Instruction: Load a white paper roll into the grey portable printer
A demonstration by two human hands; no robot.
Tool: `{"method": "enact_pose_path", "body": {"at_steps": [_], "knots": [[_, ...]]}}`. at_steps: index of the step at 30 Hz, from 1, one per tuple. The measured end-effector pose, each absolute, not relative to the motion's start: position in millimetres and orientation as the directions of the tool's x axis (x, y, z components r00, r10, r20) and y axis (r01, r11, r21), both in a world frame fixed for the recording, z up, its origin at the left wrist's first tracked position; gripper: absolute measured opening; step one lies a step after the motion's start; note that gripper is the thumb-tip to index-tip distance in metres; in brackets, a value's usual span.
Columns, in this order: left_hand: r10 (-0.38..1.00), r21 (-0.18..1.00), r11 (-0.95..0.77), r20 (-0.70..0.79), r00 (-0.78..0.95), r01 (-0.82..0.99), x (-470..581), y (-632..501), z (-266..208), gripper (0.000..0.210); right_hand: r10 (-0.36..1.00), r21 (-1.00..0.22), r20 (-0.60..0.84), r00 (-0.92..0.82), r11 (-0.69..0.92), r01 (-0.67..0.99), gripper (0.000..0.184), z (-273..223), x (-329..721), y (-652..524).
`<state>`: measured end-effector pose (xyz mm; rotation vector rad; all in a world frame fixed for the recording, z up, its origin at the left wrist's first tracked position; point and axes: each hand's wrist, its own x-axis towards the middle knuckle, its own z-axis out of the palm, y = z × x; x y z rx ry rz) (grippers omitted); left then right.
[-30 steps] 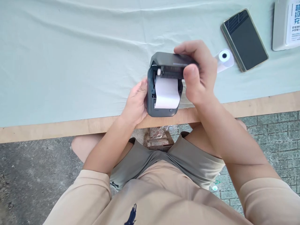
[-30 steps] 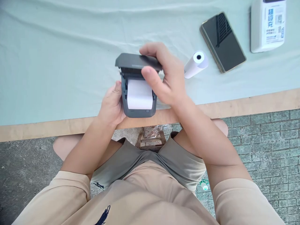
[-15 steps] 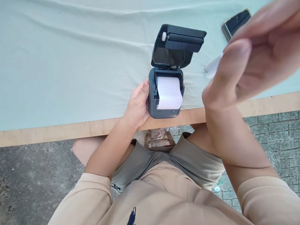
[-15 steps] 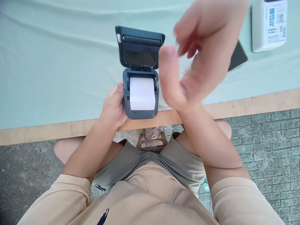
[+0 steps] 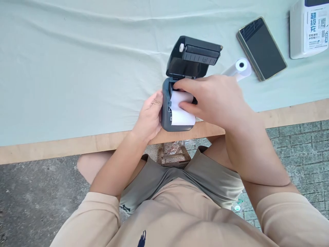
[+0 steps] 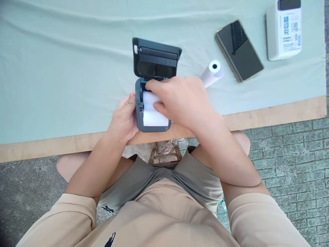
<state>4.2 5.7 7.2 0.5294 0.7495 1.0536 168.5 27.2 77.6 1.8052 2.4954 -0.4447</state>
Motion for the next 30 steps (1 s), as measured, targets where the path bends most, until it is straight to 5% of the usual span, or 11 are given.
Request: {"method": "enact_pose_path", "body": {"at_steps": [4,10,13,15,17,21,25,30], "knots": [[0.902,0.721,0.431,-0.327,0.281,-0.543,3.8,5.5,9.2,0.029,0.939,-0.203,-0.18,-0.293,0.256,0.945,0.028,76.1,166.1,27.0],[0.91,0.73,0.414,-0.318,0.266,-0.543,4.0,6.4,7.8,0.029,0.943,-0.29,0.025,-0.333,0.325,0.9,0.036,86.5,170.1,22.8],[0.918,0.735,0.395,-0.302,0.255,-0.551,5.2,6.7,6.7,0.03,0.947,-0.565,0.04,-0.318,0.284,0.774,0.038,93.0,177.1,18.7],[0.922,0.726,0.386,-0.293,0.251,-0.569,5.7,6.7,6.5,0.03,0.951,-0.832,-0.019,-0.31,0.157,0.532,0.036,90.7,184.7,15.7],[0.919,0.715,0.393,-0.3,0.254,-0.578,5.4,6.8,6.5,0.03,0.95,-0.976,-0.104,-0.294,-0.04,0.214,0.035,82.4,194.2,13.5],[0.909,0.716,0.415,-0.309,0.279,-0.561,3.5,6.9,6.6,0.031,0.933,-0.943,-0.242,-0.268,-0.291,-0.162,0.038,61.2,210.6,13.1],[0.909,0.732,0.414,-0.306,0.282,-0.542,2.3,7.2,6.5,0.032,0.874,-0.862,-0.387,-0.293,-0.456,-0.223,0.052,48.0,212.8,13.1],[0.903,0.751,0.43,-0.347,0.255,-0.501,1.8,6.7,6.2,0.033,0.888,-0.879,-0.381,-0.256,-0.434,-0.197,0.044,36.8,210.6,6.4]]}}
